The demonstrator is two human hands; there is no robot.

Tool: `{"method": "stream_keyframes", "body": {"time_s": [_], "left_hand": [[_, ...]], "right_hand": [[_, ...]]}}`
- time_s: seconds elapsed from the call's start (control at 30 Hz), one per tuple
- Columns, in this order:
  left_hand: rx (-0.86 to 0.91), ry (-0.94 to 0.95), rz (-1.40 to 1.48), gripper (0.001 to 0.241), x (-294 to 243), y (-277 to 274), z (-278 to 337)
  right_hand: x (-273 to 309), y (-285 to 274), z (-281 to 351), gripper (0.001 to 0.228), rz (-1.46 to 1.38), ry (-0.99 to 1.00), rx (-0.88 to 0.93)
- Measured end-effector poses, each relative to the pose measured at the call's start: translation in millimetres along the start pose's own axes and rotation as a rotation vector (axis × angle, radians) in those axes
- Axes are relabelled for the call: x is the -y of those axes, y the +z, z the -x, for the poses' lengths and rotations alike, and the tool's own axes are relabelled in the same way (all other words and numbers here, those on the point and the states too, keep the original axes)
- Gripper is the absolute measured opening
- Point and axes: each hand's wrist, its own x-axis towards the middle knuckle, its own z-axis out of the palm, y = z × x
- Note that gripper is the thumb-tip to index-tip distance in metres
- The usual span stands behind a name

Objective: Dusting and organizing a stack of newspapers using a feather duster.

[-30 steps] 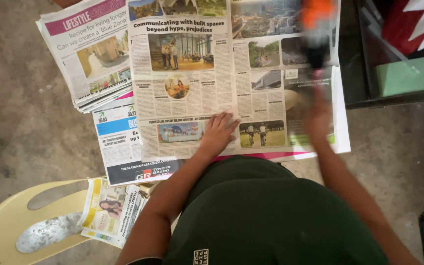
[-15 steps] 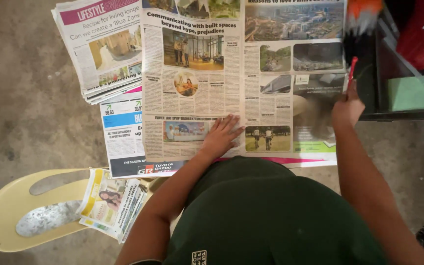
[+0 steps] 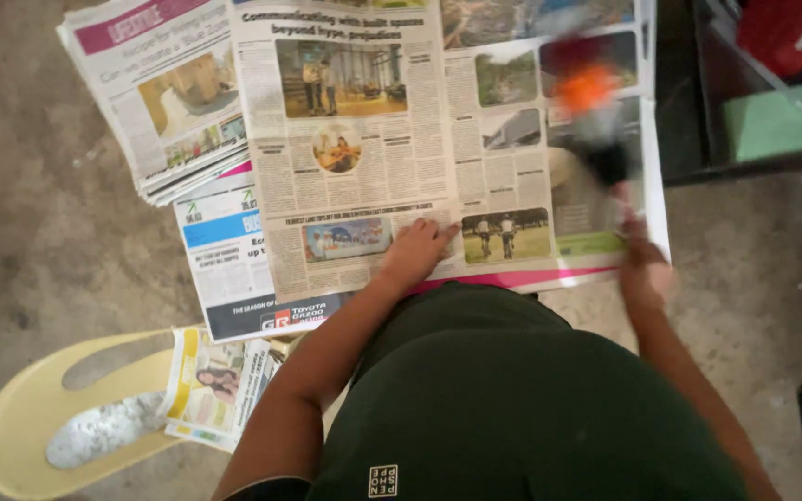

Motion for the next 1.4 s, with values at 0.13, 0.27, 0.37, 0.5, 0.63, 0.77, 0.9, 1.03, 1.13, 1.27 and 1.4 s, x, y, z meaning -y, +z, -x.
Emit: {"method": "stream_keyframes", "body": {"time_s": [0.13,0.27,0.37,0.5,0.63,0.77,0.9,1.03,1.13,1.27,1.4], "left_hand": [[0.015,0.038,0.196,0.061,15,0,-5],[0.007,0.022,0.322,0.059,19,4,-11],[0.004,0.012,0.267,0.057,18,7,-14],[0.047,-0.039,0.181,0.06,16,1,-13],[0.106,-0.064,0.181,0.06,8,-2,-15],[0.052,-0.084,0.089,0.058,-11,-18,0],[-0.046,-0.026,0.081,0.056,-27,-27,8],[0.029,-0.008,0.067,0.033,-16,-5,19],[-0.04,0.025,0.37,0.029,-12,-4,20],[-0.104,-0.137,0.532,0.025,-22,-38,9],[-0.102,-0.312,0.608,0.044,-33,-71,-4]], "right_hand": [[-28,-7,30,0.041,0.086,-0.094,-0.324],[-41,46,96,0.019,-0.027,-0.315,-0.092],[-8,43,128,0.018,-0.031,-0.21,0.115],[-97,64,124,0.035,0.166,-0.183,-0.13],[-78,2,92,0.03,0.03,-0.039,-0.33],[-59,-6,53,0.024,-0.002,0.133,-0.368],[-36,0,19,0.028,-0.026,-0.027,-0.408],[-46,16,-19,0.024,0.038,-0.253,-0.461],[-41,11,-33,0.018,0.011,-0.248,-0.4],[-22,-4,-41,0.018,-0.035,-0.178,-0.307],[18,-26,-36,0.024,-0.087,-0.137,-0.241]]}}
